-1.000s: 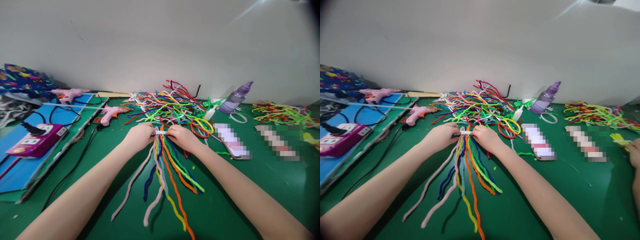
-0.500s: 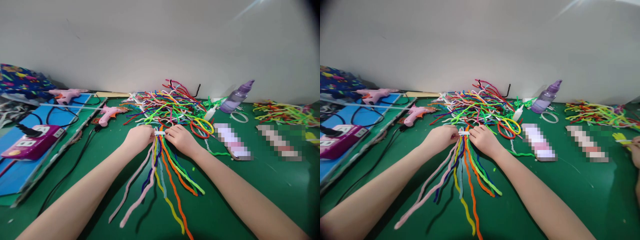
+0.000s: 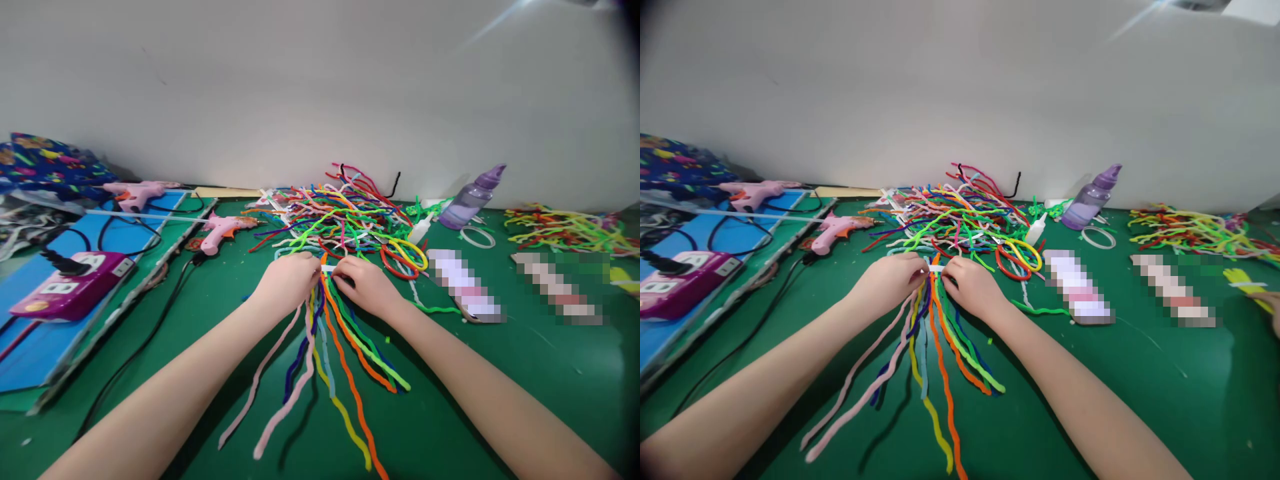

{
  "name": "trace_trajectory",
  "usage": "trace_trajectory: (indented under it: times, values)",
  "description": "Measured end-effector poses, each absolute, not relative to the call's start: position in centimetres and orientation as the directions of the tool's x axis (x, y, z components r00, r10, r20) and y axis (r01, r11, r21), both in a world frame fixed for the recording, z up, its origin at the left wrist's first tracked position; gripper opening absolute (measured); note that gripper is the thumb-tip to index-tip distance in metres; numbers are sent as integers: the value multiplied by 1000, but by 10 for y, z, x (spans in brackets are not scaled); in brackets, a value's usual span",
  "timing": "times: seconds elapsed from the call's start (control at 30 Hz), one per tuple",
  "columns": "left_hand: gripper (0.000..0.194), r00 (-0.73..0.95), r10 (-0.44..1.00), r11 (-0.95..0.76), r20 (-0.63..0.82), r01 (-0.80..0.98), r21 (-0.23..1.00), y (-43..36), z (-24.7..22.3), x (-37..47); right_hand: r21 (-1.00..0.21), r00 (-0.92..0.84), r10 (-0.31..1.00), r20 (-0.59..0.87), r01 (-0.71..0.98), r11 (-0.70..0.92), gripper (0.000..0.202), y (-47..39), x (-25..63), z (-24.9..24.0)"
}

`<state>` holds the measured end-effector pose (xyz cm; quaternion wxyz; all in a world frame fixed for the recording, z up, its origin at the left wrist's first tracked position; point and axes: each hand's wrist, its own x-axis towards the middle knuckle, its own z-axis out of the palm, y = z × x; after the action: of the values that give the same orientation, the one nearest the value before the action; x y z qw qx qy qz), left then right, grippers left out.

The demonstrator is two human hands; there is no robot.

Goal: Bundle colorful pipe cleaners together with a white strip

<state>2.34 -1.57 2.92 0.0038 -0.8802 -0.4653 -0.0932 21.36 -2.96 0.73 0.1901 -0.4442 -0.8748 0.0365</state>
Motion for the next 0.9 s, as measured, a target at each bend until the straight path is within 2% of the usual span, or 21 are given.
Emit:
trace_trajectory:
  times: [0.17, 0.5, 0.7, 0.9]
  values:
    - [17, 583, 807, -588, 97, 775, 231, -14, 17, 25, -313, -506, 832, 228, 771, 555, 11, -36, 209, 10]
    - [14, 577, 813, -558, 76, 736, 382, -6, 12, 20, -354, -513, 832, 212, 753, 555, 10, -36, 208, 6]
    - [25, 535, 834, -544, 136, 755, 366, -7, 7, 21, -335, -519, 830, 202, 760, 557, 11, -39, 207, 8]
    - [24, 530, 835, -545, 145, 762, 351, -9, 3, 22, -352, -552, 813, 184, 736, 579, 14, -39, 208, 12]
